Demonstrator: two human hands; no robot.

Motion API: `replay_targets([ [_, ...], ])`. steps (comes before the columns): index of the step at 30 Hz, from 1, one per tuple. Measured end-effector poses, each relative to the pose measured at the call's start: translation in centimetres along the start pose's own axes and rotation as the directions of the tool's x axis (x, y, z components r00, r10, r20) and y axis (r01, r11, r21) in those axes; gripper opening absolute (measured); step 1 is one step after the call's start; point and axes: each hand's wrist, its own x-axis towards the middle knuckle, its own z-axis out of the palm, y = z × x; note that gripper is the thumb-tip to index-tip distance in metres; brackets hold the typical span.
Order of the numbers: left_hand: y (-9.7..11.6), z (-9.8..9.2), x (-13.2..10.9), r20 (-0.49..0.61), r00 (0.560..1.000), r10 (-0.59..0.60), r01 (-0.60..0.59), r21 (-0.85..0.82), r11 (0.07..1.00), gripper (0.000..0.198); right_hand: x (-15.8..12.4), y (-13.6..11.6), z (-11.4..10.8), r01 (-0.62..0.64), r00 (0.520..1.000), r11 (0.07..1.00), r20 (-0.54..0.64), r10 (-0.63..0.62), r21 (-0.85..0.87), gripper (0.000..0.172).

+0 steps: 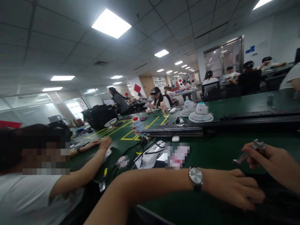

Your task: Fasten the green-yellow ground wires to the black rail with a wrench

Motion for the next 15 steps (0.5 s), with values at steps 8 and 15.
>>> replay_targets([
  [8, -0.7, 1.7, -4.1, -0.221, 0.81, -0.544, 0.368, -0.531, 0.764, 0.014, 0.7, -2.8, -1.1, -0.021, 0.998, 0.992, 0.056, 0.015, 0.124, 0.041],
  [15, -4.6, 7.4, -4.6, -0.163, 0.352, -0.922, 0.499, -0.801, 0.332, 0.029, 0.3, -3.6, -0.1, -0.009, 0.982, 0.996, 0.191, -0.008, 0.088, 0.031],
])
